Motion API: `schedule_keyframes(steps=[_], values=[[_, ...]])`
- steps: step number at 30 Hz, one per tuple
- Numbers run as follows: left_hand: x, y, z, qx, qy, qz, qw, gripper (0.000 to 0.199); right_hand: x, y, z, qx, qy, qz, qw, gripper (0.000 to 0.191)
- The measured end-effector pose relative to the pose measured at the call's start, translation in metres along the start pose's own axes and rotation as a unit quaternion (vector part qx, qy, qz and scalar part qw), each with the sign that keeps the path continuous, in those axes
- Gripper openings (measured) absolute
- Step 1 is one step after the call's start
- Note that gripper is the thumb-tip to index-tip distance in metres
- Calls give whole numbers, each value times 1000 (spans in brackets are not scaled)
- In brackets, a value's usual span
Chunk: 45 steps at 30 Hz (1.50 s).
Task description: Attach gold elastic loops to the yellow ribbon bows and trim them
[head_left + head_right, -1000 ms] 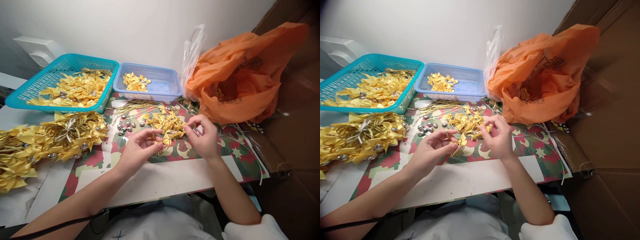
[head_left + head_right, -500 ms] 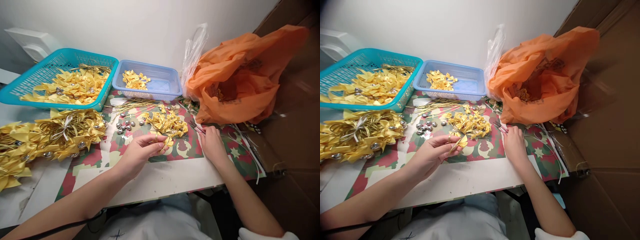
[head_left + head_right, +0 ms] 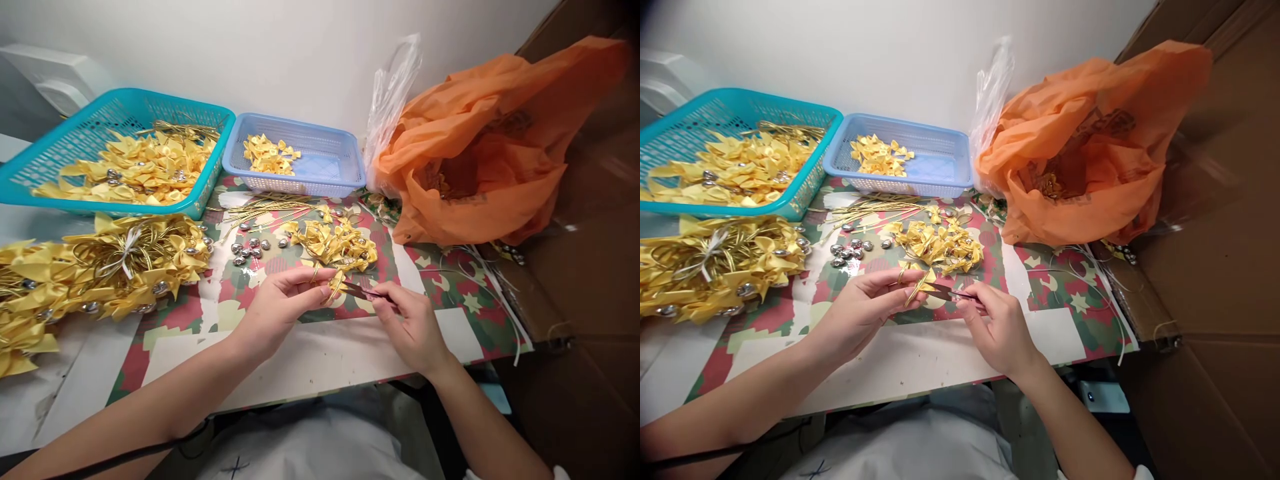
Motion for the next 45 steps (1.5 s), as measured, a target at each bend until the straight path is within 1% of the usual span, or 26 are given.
schedule_keyframes(steps=[5, 10, 16, 21, 27, 30, 32, 34, 36, 38, 40, 42, 45], values=[[1, 2, 2, -2, 8, -10, 1000, 27, -3, 6, -4, -1, 2, 16, 1000, 19], [1, 2, 2, 0, -8, 13, 1000, 26, -4, 7, -2, 12, 3, 3, 1000, 20], [0, 5, 4, -5, -33, 13, 999, 26, 0, 9, -4, 24, -1, -2, 1000, 24], [1, 4, 3, 7, -35, 12, 999, 25, 2, 12, -7, 14, -3, 4, 1000, 26], [1, 2, 3, 0, -45, 25, 999, 26, 2, 13, -5, 1, 14, -9, 1000, 27], [1, 2, 4, -7, -42, 32, 999, 26, -10, 6, 1, 9, 32, -8, 999, 27], [1, 2, 4, -6, -42, 37, 998, 26, -25, -3, 5, 11, 45, 21, 999, 28], [1, 2, 3, -5, -48, 48, 998, 25, -45, -12, 8, -11, 72, 75, 994, 27], [1, 2, 3, -11, -61, 69, 996, 24, -64, -19, 10, -42, 106, 143, 983, 28], [0, 3, 2, -15, -78, 95, 992, 22, -77, -21, 11, -59, 131, 181, 973, 30], [-1, 4, 1, -20, -99, 119, 988, 19, -81, -20, 11, -63, 140, 179, 972, 32], [-3, 5, 0, -31, -118, 138, 983, 18, -80, -17, 10, -57, 141, 166, 974, 33], [-7, 7, 0, -49, -122, 153, 979, 21, -78, -13, 8, -44, 154, 192, 968, 35]])
Point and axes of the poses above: each hand's wrist, its own z-axis away from the middle knuckle, its own y-axis out of the palm, x = y × z, the point moved 1 cm from there along -z, towards the middle knuckle, and after that the axes turned 14 degrees about z, right-handed, at the moved point
